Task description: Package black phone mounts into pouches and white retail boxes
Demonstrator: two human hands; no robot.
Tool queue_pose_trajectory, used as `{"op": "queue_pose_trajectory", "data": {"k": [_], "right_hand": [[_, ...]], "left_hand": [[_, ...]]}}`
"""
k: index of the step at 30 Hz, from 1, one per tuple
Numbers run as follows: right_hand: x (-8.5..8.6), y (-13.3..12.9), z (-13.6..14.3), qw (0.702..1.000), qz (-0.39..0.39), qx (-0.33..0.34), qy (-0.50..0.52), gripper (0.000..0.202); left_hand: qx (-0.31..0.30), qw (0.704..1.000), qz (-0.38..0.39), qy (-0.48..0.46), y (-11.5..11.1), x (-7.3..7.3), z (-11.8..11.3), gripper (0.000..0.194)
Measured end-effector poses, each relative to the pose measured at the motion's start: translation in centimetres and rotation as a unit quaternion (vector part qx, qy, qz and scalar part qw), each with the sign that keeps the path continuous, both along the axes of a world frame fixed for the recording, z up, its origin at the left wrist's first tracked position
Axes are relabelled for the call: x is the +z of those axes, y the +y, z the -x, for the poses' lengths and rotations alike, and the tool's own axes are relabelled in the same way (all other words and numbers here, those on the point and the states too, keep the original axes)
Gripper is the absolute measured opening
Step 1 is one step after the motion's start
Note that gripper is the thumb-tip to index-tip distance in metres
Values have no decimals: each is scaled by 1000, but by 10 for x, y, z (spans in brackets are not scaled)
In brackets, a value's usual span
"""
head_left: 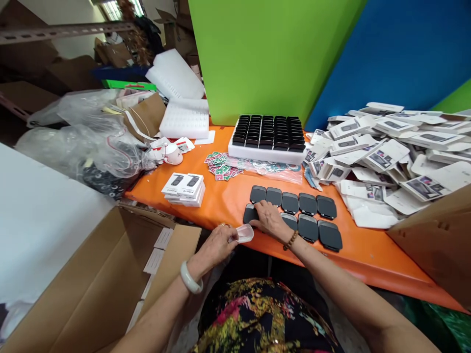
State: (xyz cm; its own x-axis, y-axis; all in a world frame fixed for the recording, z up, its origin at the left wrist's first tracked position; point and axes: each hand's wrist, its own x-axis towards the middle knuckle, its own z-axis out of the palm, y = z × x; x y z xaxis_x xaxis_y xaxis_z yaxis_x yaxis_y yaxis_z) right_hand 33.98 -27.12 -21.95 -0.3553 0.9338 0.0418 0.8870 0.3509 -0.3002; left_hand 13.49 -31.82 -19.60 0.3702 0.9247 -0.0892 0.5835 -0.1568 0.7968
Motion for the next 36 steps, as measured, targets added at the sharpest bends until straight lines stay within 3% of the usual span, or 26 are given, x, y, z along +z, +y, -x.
{"op": "queue_pose_trajectory", "data": {"k": [6,11,14,17,20,23,25,27,32,36], "right_hand": [[17,14,10,994,83,-13,-65,46],[14,29,9,989,132,-24,-61,54],[8,35,4,991,133,-12,-4,43],[3,35,-6,980,147,1,134,25],[6,27,-17,936,149,-10,319,24],[22,13,-24,854,128,-37,502,29],[37,3,-25,807,124,-29,576,31],[48,-7,-25,790,117,-9,601,31],[56,-23,-22,812,104,29,573,23],[56,-32,-21,835,134,66,529,19]], "left_hand": [[-79,995,-44,35,2,2,17,7],[-120,988,-75,58,8,15,17,8],[-122,984,-96,86,12,22,13,12],[-129,978,-105,122,15,26,10,13],[-151,969,-109,164,16,23,8,14],[-172,960,-125,184,16,22,3,17],[-184,956,-141,178,17,25,-2,20],[-194,957,-151,156,17,32,-7,23],[-183,963,-192,56,16,52,-17,18],[-150,968,-202,-18,12,57,-24,15]]}}
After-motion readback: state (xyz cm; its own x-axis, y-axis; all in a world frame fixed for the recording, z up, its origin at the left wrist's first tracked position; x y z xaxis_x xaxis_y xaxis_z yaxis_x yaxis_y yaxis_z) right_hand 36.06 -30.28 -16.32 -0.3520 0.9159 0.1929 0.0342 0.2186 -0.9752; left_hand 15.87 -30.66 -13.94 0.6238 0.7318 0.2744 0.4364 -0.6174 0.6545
